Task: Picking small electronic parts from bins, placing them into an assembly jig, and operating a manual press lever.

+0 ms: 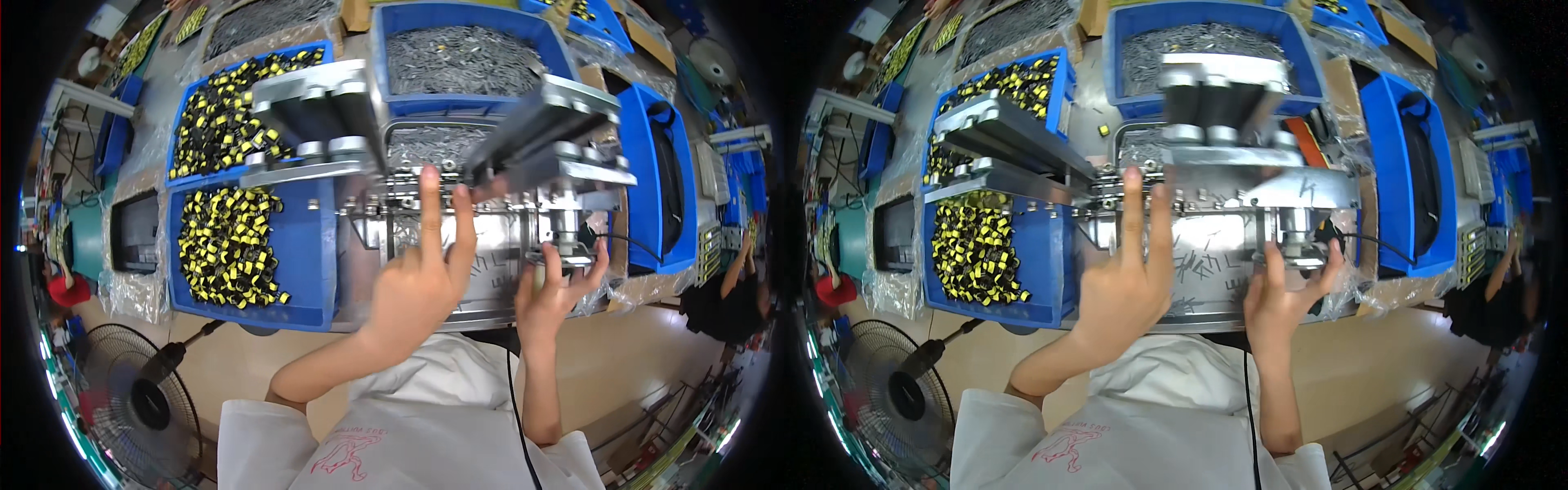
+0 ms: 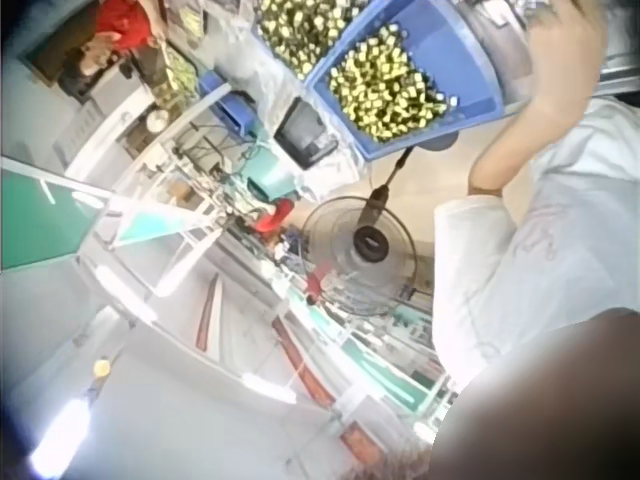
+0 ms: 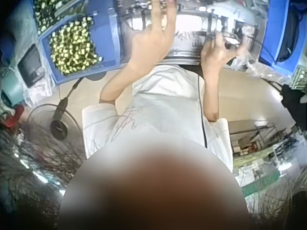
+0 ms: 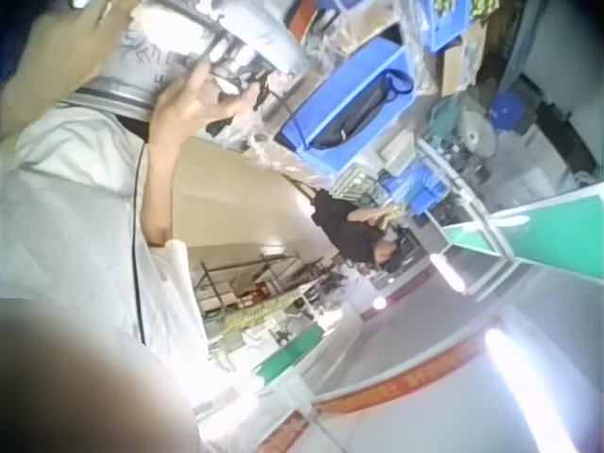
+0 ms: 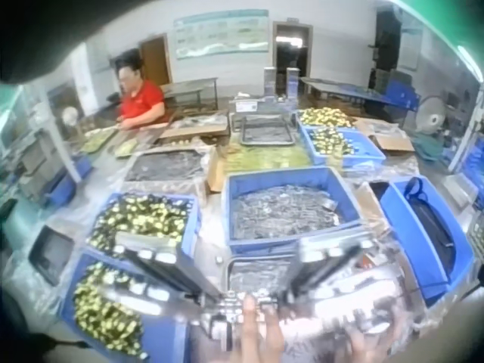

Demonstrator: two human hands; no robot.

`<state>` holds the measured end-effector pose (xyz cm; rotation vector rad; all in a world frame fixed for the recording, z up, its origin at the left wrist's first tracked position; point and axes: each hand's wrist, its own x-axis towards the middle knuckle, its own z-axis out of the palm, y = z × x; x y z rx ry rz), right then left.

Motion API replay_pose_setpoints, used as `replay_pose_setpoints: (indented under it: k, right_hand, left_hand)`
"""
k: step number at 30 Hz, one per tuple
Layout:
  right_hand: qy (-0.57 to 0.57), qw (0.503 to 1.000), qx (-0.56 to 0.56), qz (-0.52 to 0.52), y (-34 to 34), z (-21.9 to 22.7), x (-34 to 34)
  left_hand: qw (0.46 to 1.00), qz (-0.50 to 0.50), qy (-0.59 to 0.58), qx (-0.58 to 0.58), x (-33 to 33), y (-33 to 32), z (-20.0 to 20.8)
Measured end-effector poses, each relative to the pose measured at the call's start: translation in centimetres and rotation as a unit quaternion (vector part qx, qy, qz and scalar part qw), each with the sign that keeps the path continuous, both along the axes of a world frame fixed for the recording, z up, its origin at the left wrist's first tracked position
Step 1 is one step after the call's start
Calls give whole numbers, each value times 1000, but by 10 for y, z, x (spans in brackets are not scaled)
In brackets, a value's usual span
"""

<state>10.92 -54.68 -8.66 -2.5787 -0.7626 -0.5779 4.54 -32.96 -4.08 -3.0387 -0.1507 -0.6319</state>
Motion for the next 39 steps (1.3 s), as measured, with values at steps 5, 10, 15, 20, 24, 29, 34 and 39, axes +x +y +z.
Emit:
replay_pose_setpoints:
  k: [5, 10, 15, 20, 24, 29, 34, 39]
  right_hand:
    - [-39, 998, -37, 16, -4, -6, 1]
    - [-155, 977, -127, 80, -6, -8, 12]
    - [31, 990, 140, -3, 15, -9, 0]
    - [116, 954, 274, -29, 20, -4, -3]
    - [-65, 996, -53, 2, -4, -11, 7]
    - [-86, 995, -35, 28, -1, -12, 7]
    - [72, 963, 258, -24, 19, -7, -3]
    - [-135, 986, -93, 33, -5, -12, 9]
  left_hand:
    - [998, 27, -22, 44, 2, -5, -2]
    - [999, 12, -40, 11, 2, -2, -4]
    - [999, 9, -47, 3, 2, -1, -5]
    - [999, 6, -50, -3, 3, -1, -4]
    - [998, -2, -62, -23, 2, 2, -6]
    - [998, 0, -63, -26, 1, 1, -5]
    - [997, 5, -67, -42, 2, -2, -8]
    - [993, -20, -64, -98, 1, 9, 5]
